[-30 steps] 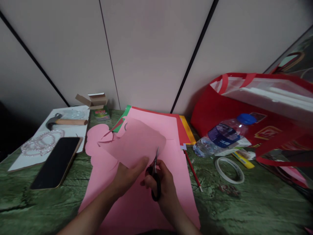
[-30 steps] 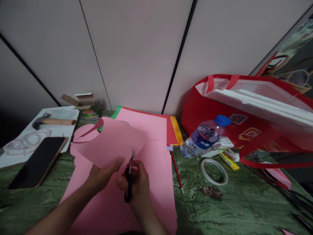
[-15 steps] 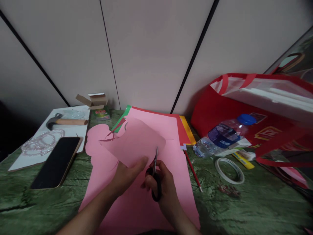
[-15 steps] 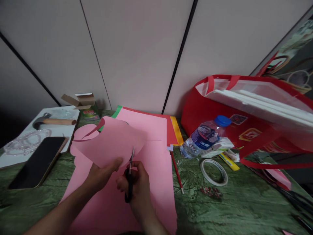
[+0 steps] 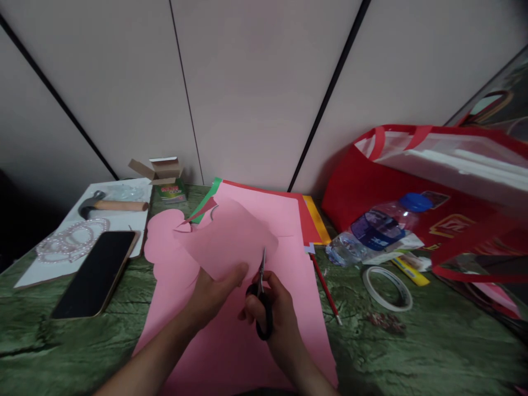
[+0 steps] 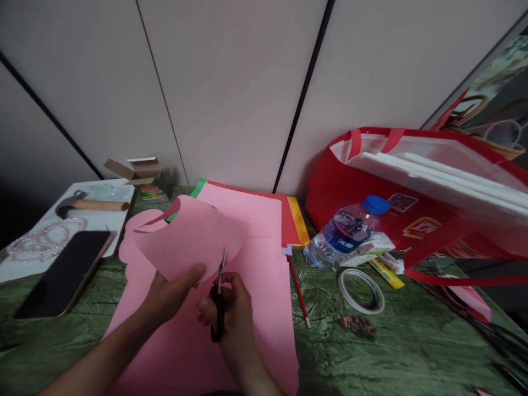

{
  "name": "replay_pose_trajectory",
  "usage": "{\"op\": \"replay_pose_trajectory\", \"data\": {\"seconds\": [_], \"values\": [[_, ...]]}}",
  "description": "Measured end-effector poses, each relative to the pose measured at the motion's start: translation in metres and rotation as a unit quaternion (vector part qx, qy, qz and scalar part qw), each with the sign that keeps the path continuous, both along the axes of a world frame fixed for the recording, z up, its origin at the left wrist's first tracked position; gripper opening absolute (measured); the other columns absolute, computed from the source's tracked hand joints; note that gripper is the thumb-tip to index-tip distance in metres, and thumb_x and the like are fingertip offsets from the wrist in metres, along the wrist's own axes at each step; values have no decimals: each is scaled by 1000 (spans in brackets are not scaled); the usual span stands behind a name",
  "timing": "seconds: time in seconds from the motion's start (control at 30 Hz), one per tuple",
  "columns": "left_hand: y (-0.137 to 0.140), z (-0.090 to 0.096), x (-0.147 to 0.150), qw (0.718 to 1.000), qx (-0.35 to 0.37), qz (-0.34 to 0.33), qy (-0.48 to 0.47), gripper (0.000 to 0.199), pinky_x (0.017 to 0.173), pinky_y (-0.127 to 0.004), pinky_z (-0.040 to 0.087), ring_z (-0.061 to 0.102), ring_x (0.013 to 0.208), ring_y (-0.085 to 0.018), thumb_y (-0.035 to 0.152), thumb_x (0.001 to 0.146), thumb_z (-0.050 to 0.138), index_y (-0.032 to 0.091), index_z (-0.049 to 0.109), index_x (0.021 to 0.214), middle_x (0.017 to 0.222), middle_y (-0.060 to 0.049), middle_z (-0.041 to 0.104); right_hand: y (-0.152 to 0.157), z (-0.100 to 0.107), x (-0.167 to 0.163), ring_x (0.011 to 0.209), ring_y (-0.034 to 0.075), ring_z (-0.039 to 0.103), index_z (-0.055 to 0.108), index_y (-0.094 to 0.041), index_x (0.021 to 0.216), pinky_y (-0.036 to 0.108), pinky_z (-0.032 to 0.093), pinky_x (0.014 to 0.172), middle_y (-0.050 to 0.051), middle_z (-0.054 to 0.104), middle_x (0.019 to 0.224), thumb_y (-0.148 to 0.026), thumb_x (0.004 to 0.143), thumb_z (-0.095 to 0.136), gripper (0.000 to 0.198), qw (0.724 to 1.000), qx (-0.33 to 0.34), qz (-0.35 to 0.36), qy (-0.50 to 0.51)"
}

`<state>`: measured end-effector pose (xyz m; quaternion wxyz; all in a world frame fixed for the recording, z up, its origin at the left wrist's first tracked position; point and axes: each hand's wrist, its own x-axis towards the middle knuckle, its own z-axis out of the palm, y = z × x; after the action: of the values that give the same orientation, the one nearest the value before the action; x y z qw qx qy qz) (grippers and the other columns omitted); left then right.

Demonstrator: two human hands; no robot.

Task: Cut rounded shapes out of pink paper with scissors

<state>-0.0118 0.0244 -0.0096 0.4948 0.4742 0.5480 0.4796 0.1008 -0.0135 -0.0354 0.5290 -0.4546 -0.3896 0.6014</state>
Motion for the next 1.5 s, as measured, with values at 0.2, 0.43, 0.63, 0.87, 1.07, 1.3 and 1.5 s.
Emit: {"op": "replay_pose_trajectory", "data": {"seconds": [0.2,0.43,0.63,0.87,1.07,1.3,1.5], "values": [[1,-2,0,1000,1,1,3,13,42,-22,41,52,46,-11,23,66,61,17,52,58,52,4,55,1,2,-1,40,10,53,42,-20,78,19,38,38,-9,51,50,-31,65,65,28,1000,5,-1,-6],[2,-6,-3,999,33,-19,-5,9,45,-19,42,53,52,-10,25,70,61,17,55,69,57,4,56,0,2,0,41,9,52,42,-20,78,19,38,38,-9,50,48,-28,65,64,26,1000,-7,-4,-13],[2,-6,-4,999,36,-11,-3,11,45,-19,41,51,50,-9,26,70,61,16,57,70,57,4,55,-1,2,-1,39,8,51,43,-20,77,18,37,38,-10,49,48,-22,64,60,21,1000,-9,-7,-9],[4,-9,-3,999,38,-12,-19,14,45,-19,42,51,52,-10,29,70,62,16,56,70,57,4,53,-2,2,-1,38,8,50,43,-20,76,17,37,37,-10,48,48,-22,66,59,19,1000,-8,-3,-7],[4,-13,-5,999,37,-8,-27,16,46,-20,41,49,52,-10,31,69,63,17,55,69,57,4,51,-1,3,-3,36,6,48,42,-19,75,16,38,37,-10,48,47,-20,64,58,19,1000,-14,-5,-10],[6,-15,-6,999,39,12,-35,22,57,-23,45,53,62,-13,32,68,63,16,52,58,55,3,49,-2,-2,-4,35,5,48,43,-19,75,16,38,37,-11,47,47,-19,65,59,19,1000,-6,-7,4],[0,-10,2,998,17,45,-42,18,58,-24,49,59,68,-16,32,67,63,15,60,71,71,-2,62,-4,-1,-6,36,6,48,42,-19,75,15,36,36,-10,48,45,-21,67,58,18,1000,-12,0,2]]}}
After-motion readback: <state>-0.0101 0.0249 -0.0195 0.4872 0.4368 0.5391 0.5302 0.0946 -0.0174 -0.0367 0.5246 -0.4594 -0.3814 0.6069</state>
